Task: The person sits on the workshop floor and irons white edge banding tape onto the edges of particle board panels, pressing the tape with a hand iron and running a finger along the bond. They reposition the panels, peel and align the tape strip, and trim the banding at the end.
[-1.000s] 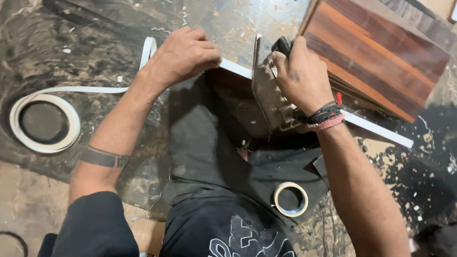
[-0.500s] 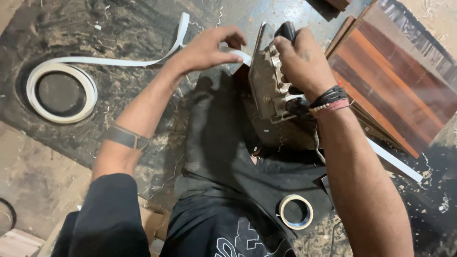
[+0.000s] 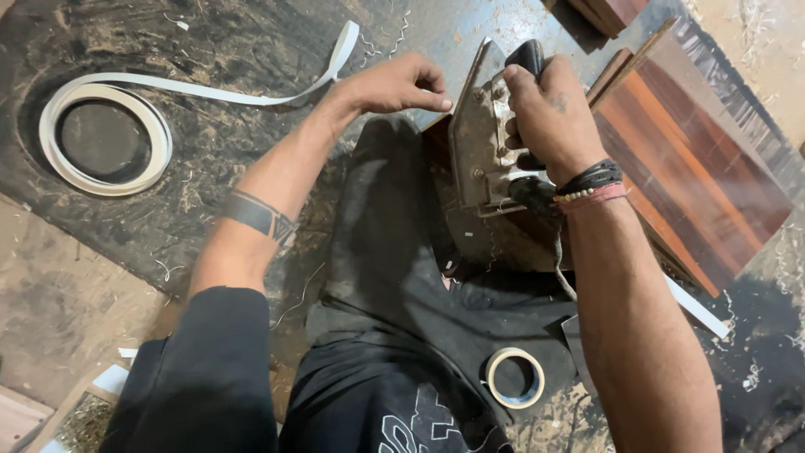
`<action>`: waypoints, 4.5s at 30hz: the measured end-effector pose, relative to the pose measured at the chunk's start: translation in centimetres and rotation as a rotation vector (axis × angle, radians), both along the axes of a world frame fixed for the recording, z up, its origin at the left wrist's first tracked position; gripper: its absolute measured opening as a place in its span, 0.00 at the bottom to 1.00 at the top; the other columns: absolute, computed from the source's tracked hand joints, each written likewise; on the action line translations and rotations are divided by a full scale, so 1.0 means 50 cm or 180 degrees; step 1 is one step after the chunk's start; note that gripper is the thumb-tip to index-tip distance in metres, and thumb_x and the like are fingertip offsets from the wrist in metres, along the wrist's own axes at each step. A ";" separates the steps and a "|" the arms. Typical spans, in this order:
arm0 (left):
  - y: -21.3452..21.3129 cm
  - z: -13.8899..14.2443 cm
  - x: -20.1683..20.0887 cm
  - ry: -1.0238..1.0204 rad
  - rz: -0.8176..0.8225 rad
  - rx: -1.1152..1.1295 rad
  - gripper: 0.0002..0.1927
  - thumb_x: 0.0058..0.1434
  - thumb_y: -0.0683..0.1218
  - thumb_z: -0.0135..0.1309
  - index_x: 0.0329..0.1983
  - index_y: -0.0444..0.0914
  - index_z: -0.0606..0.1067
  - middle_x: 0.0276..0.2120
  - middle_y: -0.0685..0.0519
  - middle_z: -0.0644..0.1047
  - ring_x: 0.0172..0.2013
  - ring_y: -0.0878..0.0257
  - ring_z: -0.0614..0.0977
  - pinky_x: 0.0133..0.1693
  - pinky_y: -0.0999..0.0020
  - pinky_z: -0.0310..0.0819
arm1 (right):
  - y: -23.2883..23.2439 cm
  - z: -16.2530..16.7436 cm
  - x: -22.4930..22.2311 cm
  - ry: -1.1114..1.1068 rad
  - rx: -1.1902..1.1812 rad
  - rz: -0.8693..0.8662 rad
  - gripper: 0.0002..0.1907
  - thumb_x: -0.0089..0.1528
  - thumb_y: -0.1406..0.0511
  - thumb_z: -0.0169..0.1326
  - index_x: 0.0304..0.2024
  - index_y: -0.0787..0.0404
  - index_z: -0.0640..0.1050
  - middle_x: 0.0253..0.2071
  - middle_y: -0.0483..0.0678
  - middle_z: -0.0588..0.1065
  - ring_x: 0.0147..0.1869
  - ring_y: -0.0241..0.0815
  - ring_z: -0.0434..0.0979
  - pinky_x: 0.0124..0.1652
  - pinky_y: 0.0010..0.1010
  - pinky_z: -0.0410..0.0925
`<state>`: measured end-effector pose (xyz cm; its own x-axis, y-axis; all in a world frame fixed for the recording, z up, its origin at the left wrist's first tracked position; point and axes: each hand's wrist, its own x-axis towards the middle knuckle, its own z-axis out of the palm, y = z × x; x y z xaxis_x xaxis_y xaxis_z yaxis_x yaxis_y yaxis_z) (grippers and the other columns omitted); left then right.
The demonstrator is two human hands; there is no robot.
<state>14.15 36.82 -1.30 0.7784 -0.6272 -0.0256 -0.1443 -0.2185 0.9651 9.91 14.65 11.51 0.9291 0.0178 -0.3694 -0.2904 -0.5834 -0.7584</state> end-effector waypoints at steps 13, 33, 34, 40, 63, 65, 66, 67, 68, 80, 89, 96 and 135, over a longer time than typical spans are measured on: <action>0.006 0.053 -0.009 -0.0014 0.0578 0.0645 0.20 0.60 0.58 0.62 0.37 0.36 0.83 0.27 0.50 0.80 0.28 0.66 0.76 0.34 0.66 0.69 | 0.014 -0.003 0.002 -0.0138 -0.0030 -0.0044 0.18 0.69 0.56 0.53 0.43 0.66 0.67 0.30 0.47 0.71 0.26 0.35 0.75 0.22 0.30 0.71; -0.059 -0.062 -0.316 -0.0733 -0.0715 0.1154 0.12 0.58 0.55 0.57 0.40 0.47 0.83 0.34 0.49 0.82 0.38 0.47 0.84 0.41 0.53 0.77 | 0.002 0.003 0.008 0.0021 -0.0023 0.0079 0.20 0.68 0.55 0.53 0.43 0.66 0.65 0.28 0.46 0.72 0.25 0.36 0.75 0.22 0.33 0.71; -0.115 -0.068 -0.349 -0.0711 -0.1333 0.1751 0.11 0.60 0.52 0.56 0.41 0.46 0.83 0.36 0.48 0.82 0.40 0.47 0.83 0.42 0.52 0.76 | 0.001 0.003 0.009 0.0056 -0.0005 0.0088 0.20 0.68 0.56 0.53 0.43 0.66 0.65 0.27 0.47 0.72 0.24 0.37 0.75 0.22 0.33 0.70; -0.313 -0.040 -0.549 -0.0959 -0.1643 0.1255 0.08 0.66 0.47 0.53 0.42 0.46 0.82 0.45 0.52 0.80 0.50 0.55 0.78 0.50 0.60 0.76 | -0.003 0.001 0.006 -0.0174 -0.0177 0.0253 0.20 0.69 0.55 0.53 0.43 0.67 0.66 0.28 0.47 0.74 0.24 0.36 0.76 0.23 0.32 0.70; -0.091 -0.039 -0.406 -0.1525 0.0709 0.0314 0.10 0.52 0.39 0.56 0.36 0.44 0.79 0.37 0.54 0.80 0.40 0.53 0.82 0.44 0.59 0.79 | -0.072 -0.028 -0.008 -0.0297 -0.0329 0.0439 0.23 0.69 0.55 0.53 0.48 0.69 0.65 0.28 0.50 0.74 0.26 0.40 0.76 0.26 0.35 0.71; -0.060 -0.019 -0.364 -0.1579 0.1501 0.0207 0.07 0.56 0.38 0.55 0.36 0.42 0.79 0.37 0.53 0.80 0.39 0.53 0.82 0.43 0.60 0.78 | -0.099 -0.013 -0.028 -0.0236 -0.0331 0.0312 0.22 0.69 0.55 0.53 0.48 0.68 0.64 0.28 0.50 0.73 0.26 0.40 0.75 0.25 0.35 0.70; -0.044 -0.009 -0.335 -0.1698 0.1603 0.0269 0.08 0.57 0.37 0.54 0.38 0.41 0.78 0.40 0.51 0.80 0.42 0.52 0.82 0.45 0.59 0.78 | -0.112 -0.006 -0.040 -0.0193 -0.0326 0.0224 0.22 0.68 0.55 0.53 0.48 0.67 0.64 0.28 0.49 0.72 0.25 0.39 0.75 0.25 0.35 0.70; -0.032 0.000 -0.304 -0.1809 0.1705 0.0331 0.09 0.59 0.37 0.53 0.41 0.40 0.78 0.43 0.49 0.79 0.45 0.51 0.82 0.47 0.58 0.78 | -0.125 0.000 -0.052 -0.0144 -0.0324 0.0135 0.21 0.68 0.56 0.53 0.47 0.66 0.64 0.28 0.49 0.71 0.25 0.39 0.74 0.24 0.35 0.69; -0.024 0.010 -0.270 -0.1894 0.1665 0.0387 0.08 0.62 0.38 0.54 0.44 0.38 0.77 0.45 0.48 0.79 0.48 0.49 0.81 0.50 0.57 0.76 | -0.137 0.006 -0.061 -0.0162 -0.0316 0.0100 0.21 0.68 0.56 0.53 0.47 0.67 0.64 0.28 0.49 0.71 0.25 0.39 0.74 0.25 0.35 0.69; -0.031 0.050 -0.117 -0.1222 0.1073 -0.0108 0.08 0.65 0.43 0.63 0.46 0.38 0.82 0.44 0.52 0.83 0.40 0.64 0.85 0.43 0.71 0.79 | -0.111 -0.026 -0.043 -0.0364 -0.0372 0.0253 0.22 0.69 0.56 0.52 0.47 0.70 0.64 0.32 0.56 0.75 0.28 0.47 0.79 0.26 0.39 0.73; -0.028 0.033 -0.131 0.0783 0.1099 -0.1464 0.22 0.73 0.42 0.45 0.69 0.41 0.62 0.52 0.51 0.81 0.52 0.64 0.82 0.53 0.68 0.78 | -0.014 -0.060 0.021 -0.0665 -0.0747 0.0599 0.26 0.69 0.55 0.53 0.46 0.73 0.64 0.31 0.65 0.77 0.32 0.61 0.82 0.31 0.47 0.73; -0.038 0.031 -0.143 0.0293 0.1216 -0.0965 0.19 0.73 0.44 0.50 0.66 0.41 0.68 0.50 0.53 0.79 0.51 0.65 0.81 0.50 0.69 0.77 | -0.034 -0.041 -0.007 -0.0426 -0.0674 0.0497 0.25 0.68 0.55 0.52 0.47 0.72 0.63 0.32 0.65 0.77 0.35 0.62 0.82 0.35 0.49 0.73; -0.069 0.014 -0.153 0.1095 0.1559 -0.2119 0.33 0.76 0.60 0.33 0.78 0.41 0.50 0.54 0.47 0.78 0.53 0.58 0.80 0.56 0.61 0.74 | 0.024 -0.034 0.000 -0.0847 -0.0936 0.1152 0.21 0.68 0.58 0.52 0.49 0.70 0.64 0.36 0.70 0.78 0.40 0.70 0.79 0.40 0.55 0.71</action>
<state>6.49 33.39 -0.62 0.9792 -0.1947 -0.0564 0.1388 0.4413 0.8866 9.92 15.85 9.81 0.9450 0.2854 -0.1597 0.1485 -0.8096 -0.5679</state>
